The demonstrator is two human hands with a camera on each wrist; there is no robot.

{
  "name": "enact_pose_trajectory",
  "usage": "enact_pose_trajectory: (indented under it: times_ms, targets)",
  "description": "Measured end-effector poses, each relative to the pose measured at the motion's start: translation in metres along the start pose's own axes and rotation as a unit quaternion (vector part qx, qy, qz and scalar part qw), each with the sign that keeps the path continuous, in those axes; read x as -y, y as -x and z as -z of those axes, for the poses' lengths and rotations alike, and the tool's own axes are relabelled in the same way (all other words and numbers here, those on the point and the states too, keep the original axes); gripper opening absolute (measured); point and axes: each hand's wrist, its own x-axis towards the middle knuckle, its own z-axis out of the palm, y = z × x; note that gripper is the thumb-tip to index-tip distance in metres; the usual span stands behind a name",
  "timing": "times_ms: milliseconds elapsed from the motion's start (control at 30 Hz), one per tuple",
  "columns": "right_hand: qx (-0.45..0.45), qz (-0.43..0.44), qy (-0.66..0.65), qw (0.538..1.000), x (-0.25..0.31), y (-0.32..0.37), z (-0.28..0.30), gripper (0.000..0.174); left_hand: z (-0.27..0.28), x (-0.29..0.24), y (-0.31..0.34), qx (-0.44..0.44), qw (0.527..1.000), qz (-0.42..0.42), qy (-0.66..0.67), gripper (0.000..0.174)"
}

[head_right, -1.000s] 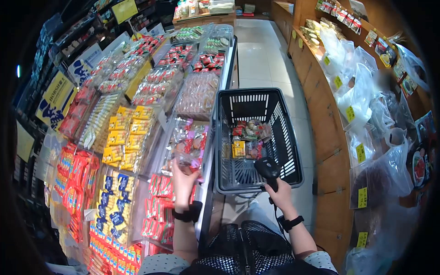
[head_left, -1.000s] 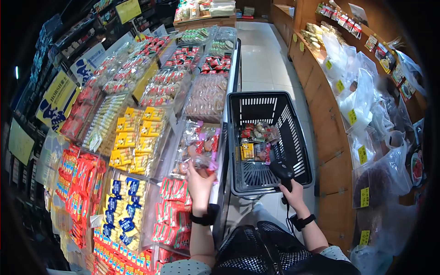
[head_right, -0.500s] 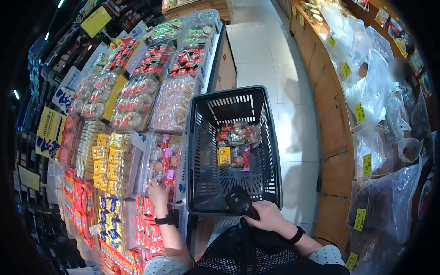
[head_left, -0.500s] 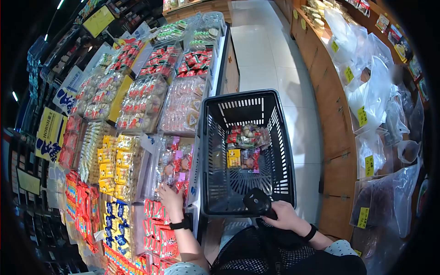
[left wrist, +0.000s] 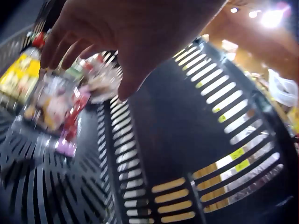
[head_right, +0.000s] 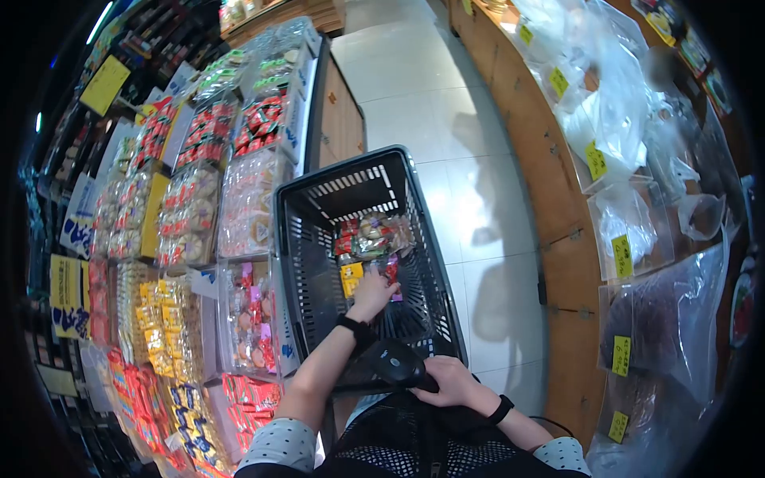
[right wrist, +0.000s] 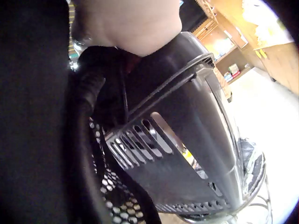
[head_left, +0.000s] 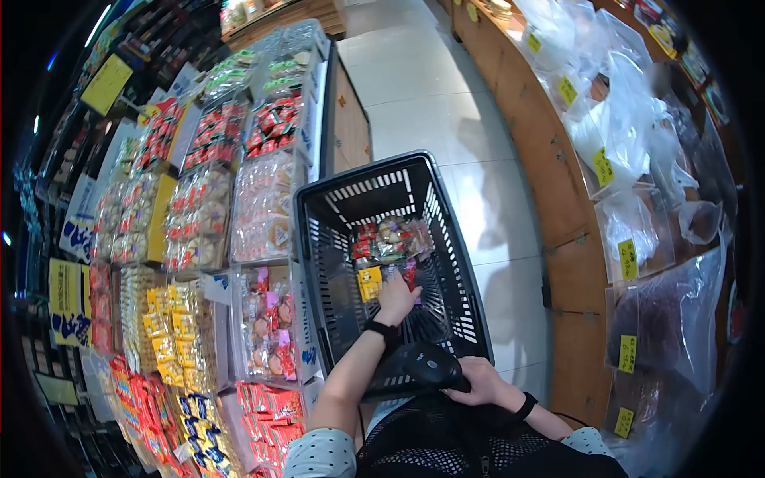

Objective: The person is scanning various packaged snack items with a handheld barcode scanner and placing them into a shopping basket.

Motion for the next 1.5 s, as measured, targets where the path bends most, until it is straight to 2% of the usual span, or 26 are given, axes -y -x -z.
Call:
enact_pose_trajectory:
  times_ms: [33, 100, 167, 233, 267, 333, 367, 400, 467, 533, 600, 733, 767, 800, 867, 900, 933, 1000, 1067, 1133, 1200, 1233, 1300, 1367, 1433, 1500]
  targets:
    - [0.001, -0.006, -0.007, 1.0, -0.003, 0.0, 0.0, 0.027, -0.011, -0.005, -0.001, 0.004, 1.0, -0.008, -0.002, 0.077]
    - [-0.005, -0.017, -0.012, 1.0, -0.007, 0.0, -0.001, 0.027, -0.027, -0.013, -0.004, 0.002, 0.997, 0.076, -0.029, 0.094]
    - [-0.026, 0.004, 0.003, 1.0, -0.009, -0.001, -0.001, 0.027, -0.035, -0.014, -0.013, -0.009, 0.995, 0.09, -0.044, 0.099]
    - [-0.038, -0.013, 0.013, 0.999, -0.008, 0.0, 0.0, 0.027, -0.037, -0.011, -0.022, -0.025, 0.989, 0.142, -0.036, 0.108]
    - [-0.045, -0.026, 0.02, 0.998, -0.007, 0.0, -0.001, 0.028, -0.037, -0.008, -0.025, -0.022, 0.99, 0.135, -0.035, 0.108]
    - [-0.067, -0.039, 0.015, 0.997, -0.007, -0.002, -0.003, 0.027, -0.027, -0.01, -0.027, 0.051, 0.98, 0.19, -0.013, 0.12]
    - [-0.088, -0.049, 0.006, 0.995, -0.007, -0.002, -0.005, 0.027, -0.024, -0.014, -0.029, 0.056, 0.978, 0.19, -0.062, 0.126]
    - [-0.09, -0.052, 0.011, 0.995, -0.007, -0.003, -0.005, 0.027, -0.025, -0.018, -0.033, 0.057, 0.979, 0.184, -0.059, 0.126]
    - [-0.122, -0.076, 0.017, 0.989, -0.01, -0.002, -0.007, 0.026, -0.031, -0.032, -0.037, 0.046, 0.958, 0.255, -0.121, 0.128]
    - [-0.117, -0.088, 0.011, 0.989, -0.012, -0.003, -0.006, 0.025, -0.034, -0.035, -0.043, 0.013, 0.953, 0.277, -0.124, 0.127]
    - [-0.137, -0.094, -0.014, 0.986, -0.007, -0.006, -0.005, 0.024, -0.03, -0.034, -0.046, 0.018, 0.946, 0.324, -0.004, 0.127]
    - [-0.131, -0.119, -0.035, 0.984, 0.005, -0.001, -0.008, 0.023, -0.039, -0.015, -0.032, 0.054, 0.932, 0.332, 0.139, 0.121]
    - [-0.133, -0.112, -0.032, 0.984, 0.006, 0.001, -0.009, 0.024, -0.042, -0.001, -0.032, 0.132, 0.829, 0.34, 0.424, 0.094]
    - [-0.134, -0.105, -0.031, 0.985, 0.007, 0.003, -0.009, 0.024, -0.018, -0.006, -0.02, 0.126, 0.831, 0.338, 0.425, 0.094]
    - [-0.13, -0.117, -0.011, 0.985, 0.008, 0.006, -0.009, 0.025, 0.055, -0.026, 0.016, 0.228, 0.653, 0.268, 0.67, 0.045]
    - [-0.129, -0.139, -0.023, 0.982, 0.005, 0.007, -0.013, 0.027, 0.07, -0.016, 0.022, 0.257, 0.666, 0.21, 0.668, 0.022]
    - [-0.126, -0.129, -0.019, 0.983, 0.005, 0.011, -0.015, 0.027, 0.08, -0.015, 0.028, 0.249, 0.668, 0.205, 0.671, 0.022]
    - [-0.145, -0.139, -0.076, 0.977, 0.007, 0.011, -0.017, 0.029, 0.098, -0.014, 0.04, 0.18, 0.725, 0.211, 0.63, 0.024]
    - [-0.132, -0.129, -0.073, 0.98, 0.009, 0.014, -0.02, 0.029, 0.093, 0.008, 0.041, 0.207, 0.668, 0.198, 0.687, 0.076]
    - [-0.129, -0.119, -0.096, 0.98, 0.013, 0.013, -0.022, 0.026, 0.116, 0.001, 0.083, 0.134, 0.641, 0.1, 0.749, 0.093]
    - [-0.123, -0.14, -0.158, 0.97, 0.02, 0.013, -0.022, 0.023, 0.125, -0.003, 0.115, 0.12, 0.621, -0.031, 0.774, 0.091]
    - [-0.13, -0.148, -0.225, 0.954, 0.019, 0.014, -0.023, 0.023, 0.123, -0.007, 0.129, 0.07, 0.635, -0.062, 0.766, 0.092]
    - [-0.136, -0.163, -0.321, 0.923, 0.026, 0.011, -0.023, 0.024, 0.129, -0.004, 0.148, 0.075, 0.655, -0.091, 0.747, 0.093]
    - [-0.134, -0.168, -0.337, 0.917, 0.029, 0.009, -0.022, 0.025, 0.129, -0.002, 0.16, 0.063, 0.663, -0.102, 0.739, 0.094]
    - [-0.133, -0.167, -0.374, 0.903, 0.029, 0.008, -0.023, 0.026, 0.131, 0.0, 0.165, 0.086, 0.695, -0.144, 0.699, 0.095]
    - [-0.122, -0.171, -0.374, 0.903, 0.03, 0.008, -0.025, 0.025, 0.132, 0.001, 0.169, 0.092, 0.694, -0.149, 0.699, 0.094]
